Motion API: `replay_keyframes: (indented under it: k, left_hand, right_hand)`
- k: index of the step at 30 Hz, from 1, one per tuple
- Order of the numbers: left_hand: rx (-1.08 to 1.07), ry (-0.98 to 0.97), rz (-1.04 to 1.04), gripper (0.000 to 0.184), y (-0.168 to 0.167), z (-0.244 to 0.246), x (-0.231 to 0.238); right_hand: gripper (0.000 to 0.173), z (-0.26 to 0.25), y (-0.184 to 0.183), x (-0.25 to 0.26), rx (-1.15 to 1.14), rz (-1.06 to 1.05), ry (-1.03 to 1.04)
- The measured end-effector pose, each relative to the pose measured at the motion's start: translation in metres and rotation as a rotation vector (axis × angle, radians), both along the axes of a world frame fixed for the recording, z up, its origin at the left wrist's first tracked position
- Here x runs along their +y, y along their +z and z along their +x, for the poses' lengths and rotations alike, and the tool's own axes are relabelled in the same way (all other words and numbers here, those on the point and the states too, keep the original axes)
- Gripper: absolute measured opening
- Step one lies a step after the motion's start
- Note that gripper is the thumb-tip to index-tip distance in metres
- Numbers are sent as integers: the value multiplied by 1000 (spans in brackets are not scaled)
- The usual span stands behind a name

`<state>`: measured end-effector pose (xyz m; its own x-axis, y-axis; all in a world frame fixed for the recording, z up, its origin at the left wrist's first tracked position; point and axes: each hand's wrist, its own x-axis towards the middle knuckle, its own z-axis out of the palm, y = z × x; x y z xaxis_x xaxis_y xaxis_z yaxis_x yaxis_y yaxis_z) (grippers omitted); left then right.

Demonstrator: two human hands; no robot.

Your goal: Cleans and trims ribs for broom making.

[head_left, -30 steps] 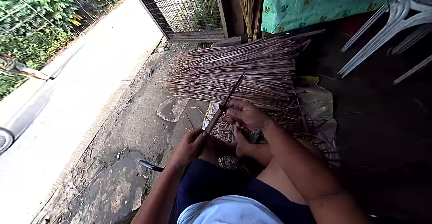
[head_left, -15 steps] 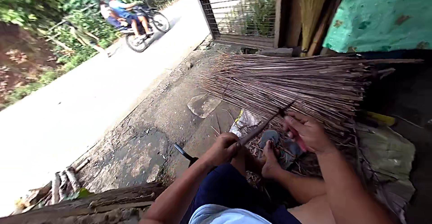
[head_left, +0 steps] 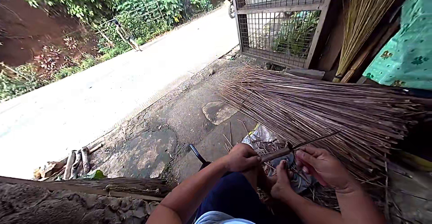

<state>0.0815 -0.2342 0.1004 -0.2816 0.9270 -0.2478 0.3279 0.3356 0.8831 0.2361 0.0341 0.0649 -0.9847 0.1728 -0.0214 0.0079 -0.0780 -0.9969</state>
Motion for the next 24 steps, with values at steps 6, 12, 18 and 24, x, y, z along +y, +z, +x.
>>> replay_keyframes:
  k: [6,12,18,24]
  left_hand:
    - [324,89,-80,32,0,16,3]
    - [252,125,-20,31,5,17,-17]
    - [-63,224,-41,34,-1,18,-28]
    - [-499,194,7,44,-1,18,-22]
  right_hand:
    - [24,-9,-12,1,-112,-37,-285]
    - [26,-13,-6,29,-74,-225,-527]
    - [25,-11,7,0,-62,-246,-286]
    - [24,-12,-1,-24,50,-244,19]
